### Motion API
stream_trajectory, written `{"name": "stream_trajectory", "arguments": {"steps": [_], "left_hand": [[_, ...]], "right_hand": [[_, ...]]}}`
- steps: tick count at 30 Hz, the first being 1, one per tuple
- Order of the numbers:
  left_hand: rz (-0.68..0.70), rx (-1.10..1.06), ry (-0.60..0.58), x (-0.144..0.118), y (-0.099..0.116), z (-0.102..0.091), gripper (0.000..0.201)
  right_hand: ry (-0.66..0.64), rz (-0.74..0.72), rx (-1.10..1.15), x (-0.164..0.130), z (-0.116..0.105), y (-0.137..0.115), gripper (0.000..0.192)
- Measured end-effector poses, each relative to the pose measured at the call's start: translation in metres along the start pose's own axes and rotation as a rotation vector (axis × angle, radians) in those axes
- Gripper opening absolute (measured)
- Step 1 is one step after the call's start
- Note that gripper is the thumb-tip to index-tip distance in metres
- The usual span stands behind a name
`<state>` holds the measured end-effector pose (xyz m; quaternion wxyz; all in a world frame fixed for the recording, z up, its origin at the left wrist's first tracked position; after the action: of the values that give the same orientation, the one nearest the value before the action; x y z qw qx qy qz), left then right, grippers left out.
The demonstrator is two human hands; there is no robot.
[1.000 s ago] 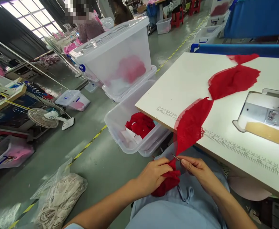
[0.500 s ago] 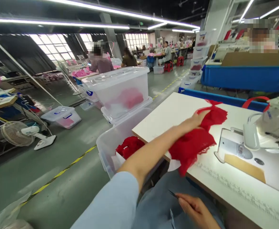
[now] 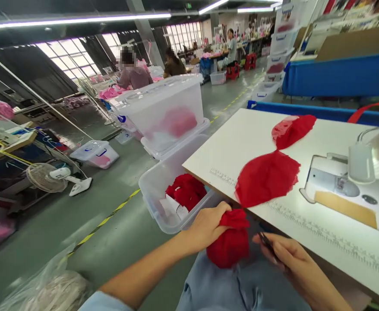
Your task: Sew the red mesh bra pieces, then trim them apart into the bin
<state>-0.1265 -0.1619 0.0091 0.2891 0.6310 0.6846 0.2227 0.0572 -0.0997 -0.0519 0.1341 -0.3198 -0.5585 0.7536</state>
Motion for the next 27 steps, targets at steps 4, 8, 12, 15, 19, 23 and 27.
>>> {"name": "stream_trajectory", "arguments": {"steps": [4, 8, 12, 15, 19, 23, 27], "left_hand": [[-0.034, -0.103, -0.001, -0.057, -0.024, 0.014, 0.01], [-0.066, -0.137, 0.033, -0.073, -0.031, 0.029, 0.017], [-0.075, -0.118, 0.051, -0.076, -0.032, 0.033, 0.022], [-0.094, -0.112, 0.069, -0.078, -0.032, 0.03, 0.023], [-0.119, -0.121, 0.06, -0.079, -0.032, 0.031, 0.022], [-0.126, -0.071, 0.021, -0.079, -0.032, 0.039, 0.023], [-0.106, -0.027, -0.201, -0.072, -0.011, 0.028, 0.03]], "right_hand": [[0.022, 0.17, 0.014, 0.018, 0.028, 0.015, 0.064], [-0.066, 0.21, -0.062, 0.021, 0.042, 0.02, 0.068], [-0.088, 0.184, -0.161, 0.022, 0.039, 0.016, 0.068], [-0.089, 0.163, -0.193, 0.022, 0.038, 0.015, 0.068], [-0.111, 0.12, -0.178, 0.023, 0.044, 0.014, 0.062], [-0.173, 0.06, -0.124, 0.028, 0.054, 0.014, 0.054], [-0.073, 0.014, -0.158, 0.035, 0.045, 0.025, 0.051]]}}
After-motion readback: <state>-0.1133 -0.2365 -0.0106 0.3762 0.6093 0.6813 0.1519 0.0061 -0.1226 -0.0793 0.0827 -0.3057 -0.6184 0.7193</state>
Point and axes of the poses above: each hand's wrist, its own x-axis towards the middle knuckle, its own z-axis out of the palm, y = z × x, the point moved 6 cm from there along x, towards the middle knuckle, and after that the axes turned 9 degrees about -x, right-handed, at the moved point
